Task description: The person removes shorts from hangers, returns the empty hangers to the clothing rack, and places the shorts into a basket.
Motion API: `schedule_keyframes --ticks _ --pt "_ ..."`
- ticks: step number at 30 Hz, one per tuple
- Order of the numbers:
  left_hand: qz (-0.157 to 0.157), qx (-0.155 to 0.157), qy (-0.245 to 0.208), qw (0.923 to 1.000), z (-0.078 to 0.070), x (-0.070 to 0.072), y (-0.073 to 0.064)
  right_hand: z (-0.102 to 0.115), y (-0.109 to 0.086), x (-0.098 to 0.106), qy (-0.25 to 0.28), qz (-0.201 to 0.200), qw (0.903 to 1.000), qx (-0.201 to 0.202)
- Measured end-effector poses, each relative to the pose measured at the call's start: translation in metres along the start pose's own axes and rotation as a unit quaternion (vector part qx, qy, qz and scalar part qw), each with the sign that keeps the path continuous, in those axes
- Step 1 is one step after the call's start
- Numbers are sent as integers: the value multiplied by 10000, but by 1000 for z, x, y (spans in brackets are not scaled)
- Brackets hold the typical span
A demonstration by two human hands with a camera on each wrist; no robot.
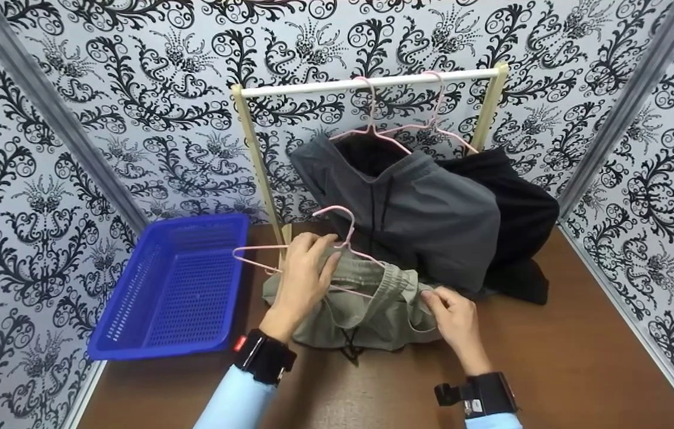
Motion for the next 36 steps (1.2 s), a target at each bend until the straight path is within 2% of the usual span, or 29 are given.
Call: schedule_keyframes --ticks 4,7,14,23,32,36 --pt "-19 368 -271 9990 6 -1 0 1 -1 -2 1 -33 9999 160" --pt "-95 512 -410 9978 9 -2 0 1 -2 -4 -8 -35 9997 247" --pt "-403 441 -523 9968 10 -4 0 0 -3 -5 178 -15 9994 281" --pt "-537 593 -565 9952 12 -7 -1 -1 -3 -6 571 -218 9965 566" --pt "-744 539 -464 9947 11 -6 -1 -2 -5 -9 669 -58 9977 29" --pt "-768 496 -508 9945 11 -6 0 -1 -4 -12 619 24 9981 -72"
Point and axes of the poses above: each hand's wrist, its own y-axis towards the middle knuckle, its own x-axis out of the back of the hand, z = x × y, the point moved 4 cm from there along y, towards the middle knuckle
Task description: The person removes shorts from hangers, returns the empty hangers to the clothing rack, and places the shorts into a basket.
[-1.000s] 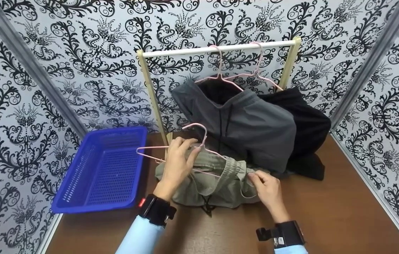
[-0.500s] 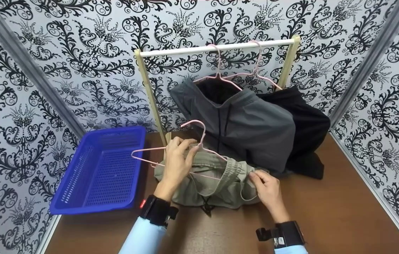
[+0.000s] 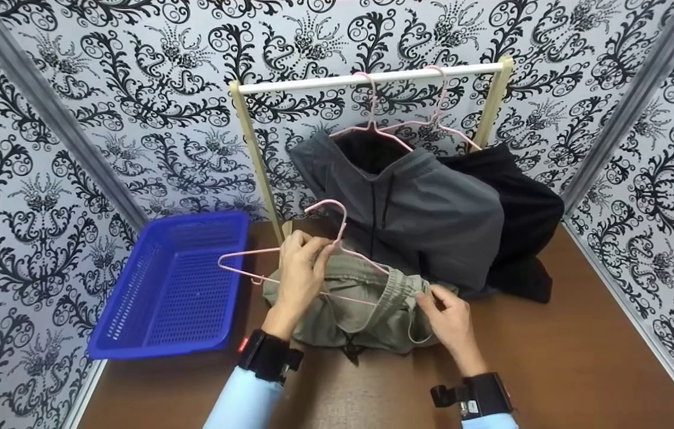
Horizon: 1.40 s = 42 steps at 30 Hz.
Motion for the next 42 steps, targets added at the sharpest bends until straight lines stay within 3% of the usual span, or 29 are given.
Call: schedule_keyframes --ticks 10,20,30,37,42 --pt "-42 -57 -107 9999 -1 2 -1 3 0 -1 -68 -238 9984 500" --pt "-57 -26 90 9999 1 3 -1 8 2 3 87 -423 9957 816" --pt "-60 -44 -169 9998 -3 3 -1 41 -1 16 163 -521 9947 868" --pt "-155 -191 -135 9996 -1 8 1 2 0 10 -19 -602 9950 794" --pt "-200 -205 -130 9995 0 13 3 -2 0 11 -169 -619 9955 700"
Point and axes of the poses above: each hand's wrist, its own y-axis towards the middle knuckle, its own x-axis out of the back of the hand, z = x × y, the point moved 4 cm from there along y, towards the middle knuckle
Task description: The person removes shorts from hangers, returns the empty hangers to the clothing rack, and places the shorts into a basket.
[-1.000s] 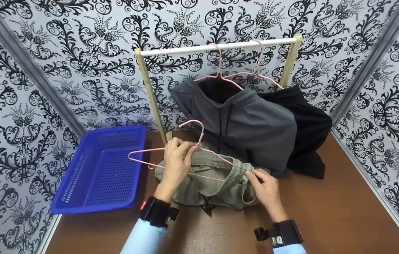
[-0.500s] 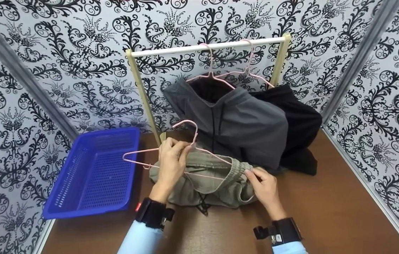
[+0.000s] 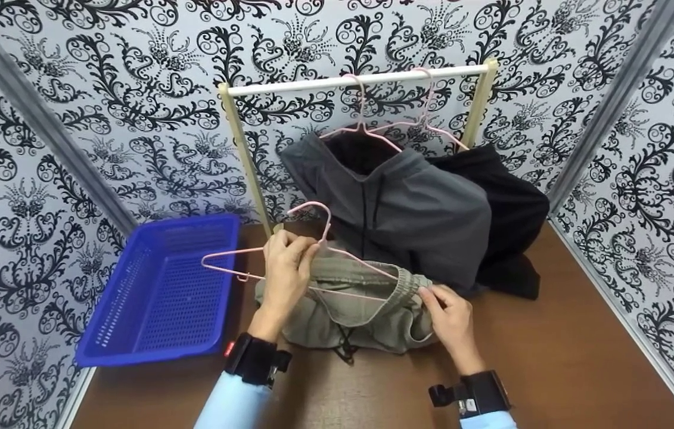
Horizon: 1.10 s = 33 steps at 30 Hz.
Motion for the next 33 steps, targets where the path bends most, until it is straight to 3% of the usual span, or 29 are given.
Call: schedule_keyframes --ticks 25,33 --pt "-72 -75 275 9996 3 7 8 -21 -12 11 -693 -234 9957 -560" --pt "-43 -43 240 9997 2 9 8 -27 -17 13 -850 -149 9914 -986"
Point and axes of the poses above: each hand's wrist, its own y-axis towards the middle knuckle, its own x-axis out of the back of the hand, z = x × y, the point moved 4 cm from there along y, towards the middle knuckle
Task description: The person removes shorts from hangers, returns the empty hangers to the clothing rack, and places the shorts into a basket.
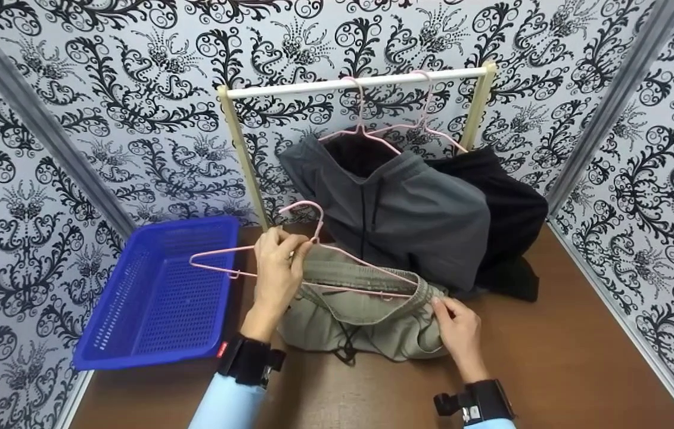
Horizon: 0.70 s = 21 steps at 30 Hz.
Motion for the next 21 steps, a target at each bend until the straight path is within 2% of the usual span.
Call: schedule_keyframes --ticks 7,21 --pt "-23 -72 44 10000 1 0 0 -10 -2 -2 -355 311 9974 -545" --pt "-15 -25 -7 10000 0 2 0 -23 -6 -5 -654 663 9934 -677"
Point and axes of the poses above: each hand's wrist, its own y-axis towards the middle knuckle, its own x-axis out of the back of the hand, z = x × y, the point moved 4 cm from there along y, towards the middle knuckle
